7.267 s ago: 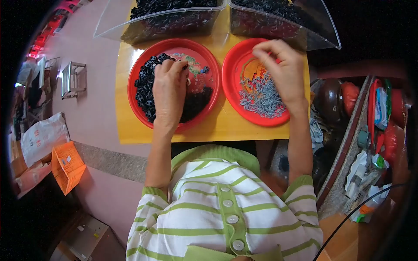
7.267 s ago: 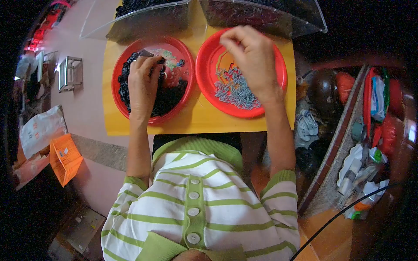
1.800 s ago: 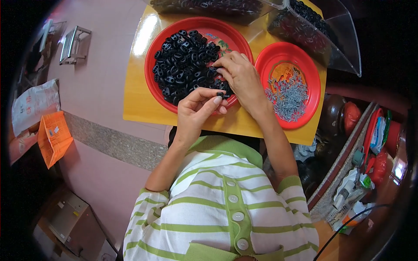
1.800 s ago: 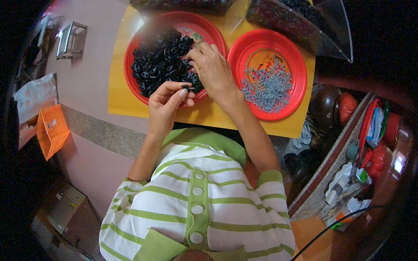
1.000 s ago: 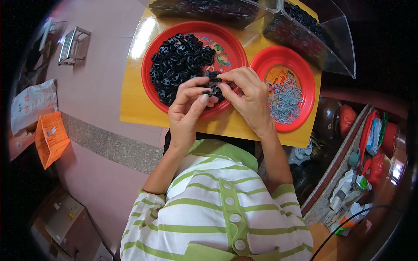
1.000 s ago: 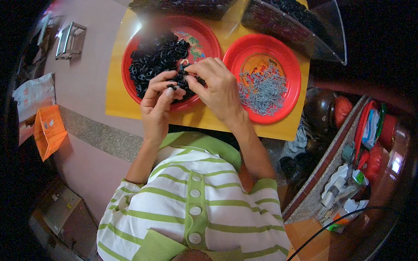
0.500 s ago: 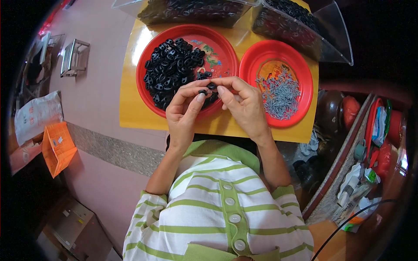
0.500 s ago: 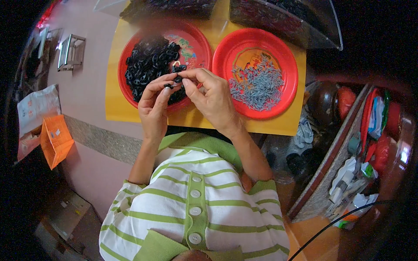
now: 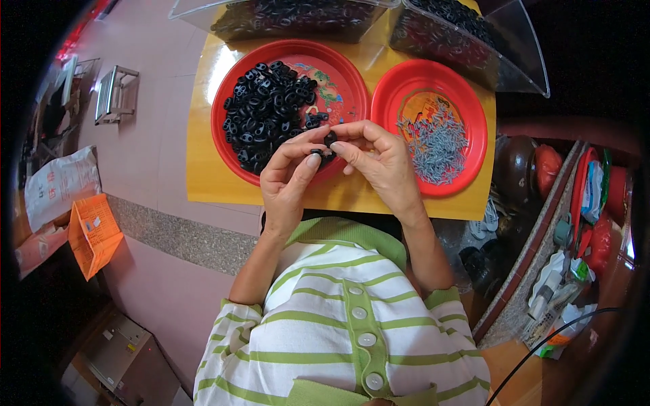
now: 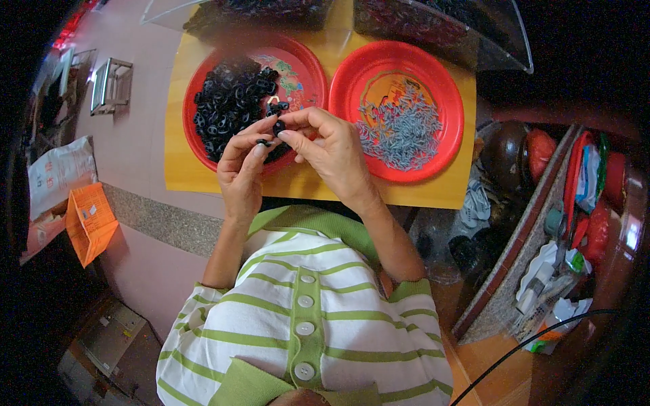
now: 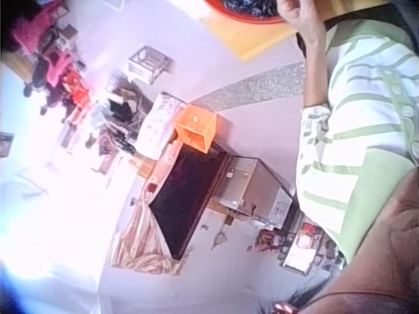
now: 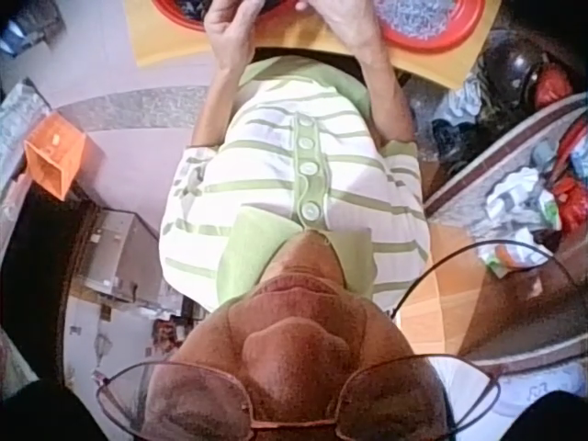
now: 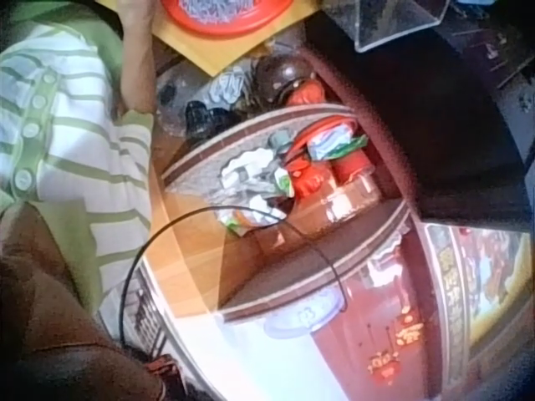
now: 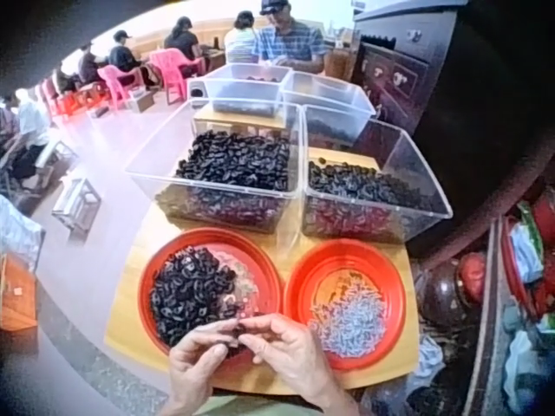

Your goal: The person assembles plastic cord locks by picking up components from trays and fitting the pieces together by hand.

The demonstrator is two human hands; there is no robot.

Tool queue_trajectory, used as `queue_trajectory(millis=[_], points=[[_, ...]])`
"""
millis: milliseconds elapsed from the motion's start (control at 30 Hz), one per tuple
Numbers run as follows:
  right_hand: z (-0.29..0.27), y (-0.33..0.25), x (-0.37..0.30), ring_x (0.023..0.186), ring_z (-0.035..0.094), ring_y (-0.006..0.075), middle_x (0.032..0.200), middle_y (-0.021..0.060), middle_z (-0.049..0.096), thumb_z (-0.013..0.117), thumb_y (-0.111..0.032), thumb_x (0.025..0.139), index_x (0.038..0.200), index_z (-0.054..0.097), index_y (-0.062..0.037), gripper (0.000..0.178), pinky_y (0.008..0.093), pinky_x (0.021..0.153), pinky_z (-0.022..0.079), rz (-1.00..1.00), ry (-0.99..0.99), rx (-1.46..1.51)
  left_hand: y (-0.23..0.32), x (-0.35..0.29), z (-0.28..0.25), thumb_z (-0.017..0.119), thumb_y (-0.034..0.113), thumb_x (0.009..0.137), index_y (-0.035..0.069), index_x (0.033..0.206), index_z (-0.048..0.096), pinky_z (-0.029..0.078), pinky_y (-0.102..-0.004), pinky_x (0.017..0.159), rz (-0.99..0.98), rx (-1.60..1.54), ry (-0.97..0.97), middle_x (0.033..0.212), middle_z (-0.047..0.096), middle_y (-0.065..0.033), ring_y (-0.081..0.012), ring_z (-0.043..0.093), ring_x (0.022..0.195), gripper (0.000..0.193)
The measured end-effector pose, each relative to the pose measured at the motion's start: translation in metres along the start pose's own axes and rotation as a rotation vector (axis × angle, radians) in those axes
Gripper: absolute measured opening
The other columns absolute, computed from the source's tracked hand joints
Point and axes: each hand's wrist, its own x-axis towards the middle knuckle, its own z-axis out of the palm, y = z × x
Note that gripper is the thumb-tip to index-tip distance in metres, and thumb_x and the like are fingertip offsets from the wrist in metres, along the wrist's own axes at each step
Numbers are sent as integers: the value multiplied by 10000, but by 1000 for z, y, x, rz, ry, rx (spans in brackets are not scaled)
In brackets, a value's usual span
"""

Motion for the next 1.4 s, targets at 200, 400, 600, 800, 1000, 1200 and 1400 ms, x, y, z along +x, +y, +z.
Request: queue_trajectory(millis=[200,400,600,800,1000,1200,1400], points=[[4,2,4,735,575,74,936,48,542,630,-7,817,986,610,16,172,188,584,503,-203,33,-179,3,0,3,528,17,889,-2,1001,590,436,-312,938,-71,-112,54,1195,549,-157,-178,544,1076,129],[7,2,2,744,596,72,906,45,617,599,-27,860,1011,591,13,156,184,597,504,-10,30,197,6,5,4,543,61,903,-6,983,590,503,-258,782,-197,-160,180,983,618,-115,-136,609,871,115],[9,-1,1,710,595,61,889,47,647,606,-56,867,1049,585,19,198,177,623,501,48,19,215,5,5,1,573,67,890,-11,979,591,507,-229,680,-251,-118,196,834,641,-69,-108,610,715,119],[8,4,2,748,605,73,914,58,639,599,-48,870,1037,594,20,181,193,605,510,26,23,176,8,4,-1,573,51,886,-22,967,594,508,-220,680,-231,-30,183,837,641,-68,-99,606,721,111],[9,5,1,751,596,68,898,46,640,602,-60,871,1046,599,17,191,189,613,508,30,15,192,9,4,-1,573,49,885,-27,963,596,509,-219,678,-212,40,168,835,644,-71,-101,611,720,111],[8,7,1,761,590,64,901,46,636,591,-60,879,1052,601,9,187,189,618,508,26,16,162,9,6,0,572,63,887,-8,951,609,507,-217,643,-300,-28,189,812,645,-61,-104,614,691,103],[12,7,-2,747,585,55,924,39,625,596,-48,872,1032,612,9,171,188,629,508,-28,68,80,8,5,-1,564,49,890,-30,978,599,514,-216,658,-247,34,171,837,650,-87,-110,623,707,124]])
